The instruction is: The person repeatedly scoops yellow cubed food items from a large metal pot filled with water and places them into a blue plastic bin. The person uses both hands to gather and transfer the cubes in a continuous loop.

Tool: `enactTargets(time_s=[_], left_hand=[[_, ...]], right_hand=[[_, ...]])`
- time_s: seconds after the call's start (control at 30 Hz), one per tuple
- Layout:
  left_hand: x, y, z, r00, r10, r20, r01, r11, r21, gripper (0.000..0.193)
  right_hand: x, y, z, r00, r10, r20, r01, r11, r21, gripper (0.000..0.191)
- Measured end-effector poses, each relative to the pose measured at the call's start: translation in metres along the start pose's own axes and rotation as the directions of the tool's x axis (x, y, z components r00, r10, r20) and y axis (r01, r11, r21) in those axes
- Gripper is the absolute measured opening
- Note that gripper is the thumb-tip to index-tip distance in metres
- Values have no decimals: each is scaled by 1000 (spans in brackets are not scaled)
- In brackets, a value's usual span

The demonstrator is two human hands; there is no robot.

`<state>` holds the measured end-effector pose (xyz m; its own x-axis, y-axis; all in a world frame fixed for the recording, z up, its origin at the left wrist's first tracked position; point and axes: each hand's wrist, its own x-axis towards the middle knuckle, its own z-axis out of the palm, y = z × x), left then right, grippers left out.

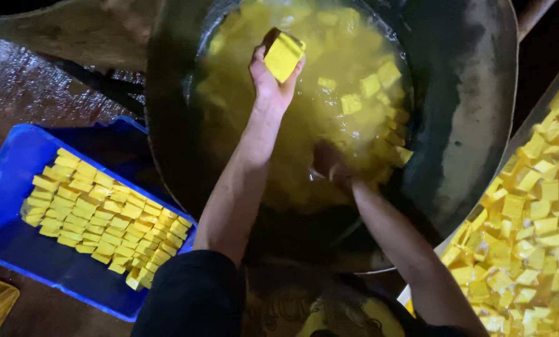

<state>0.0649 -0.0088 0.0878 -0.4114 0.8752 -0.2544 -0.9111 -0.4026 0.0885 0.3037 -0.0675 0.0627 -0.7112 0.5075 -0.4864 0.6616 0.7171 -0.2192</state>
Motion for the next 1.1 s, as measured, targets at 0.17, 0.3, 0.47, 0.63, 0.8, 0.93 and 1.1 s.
enactTargets(time_s=[0.17,0.3,0.47,0.63,0.8,0.93,1.1], left_hand=[[-18,44,28,999,17,-38,-17,1000,-4,40],[-36,72,49,980,130,151,-119,990,-79,47],[-55,87,67,989,121,85,-124,992,22,40],[-90,132,81,974,188,130,-197,978,64,41],[-157,208,87,930,335,151,-350,932,91,47],[-208,252,76,891,451,57,-454,876,163,50],[-239,266,33,891,454,16,-453,886,99,49]], right_hand=[[20,5,-22,995,-75,60,85,977,-194,20],[53,1,-89,950,-311,20,278,817,-506,15],[77,-70,-90,974,-13,-226,27,998,60,34],[91,-107,-36,968,-42,-245,-1,985,-173,17],[88,-66,-30,996,-77,-40,87,917,390,30],[64,-64,-78,971,-176,164,-91,363,927,43],[9,-159,-176,944,-309,117,20,409,913,50]])
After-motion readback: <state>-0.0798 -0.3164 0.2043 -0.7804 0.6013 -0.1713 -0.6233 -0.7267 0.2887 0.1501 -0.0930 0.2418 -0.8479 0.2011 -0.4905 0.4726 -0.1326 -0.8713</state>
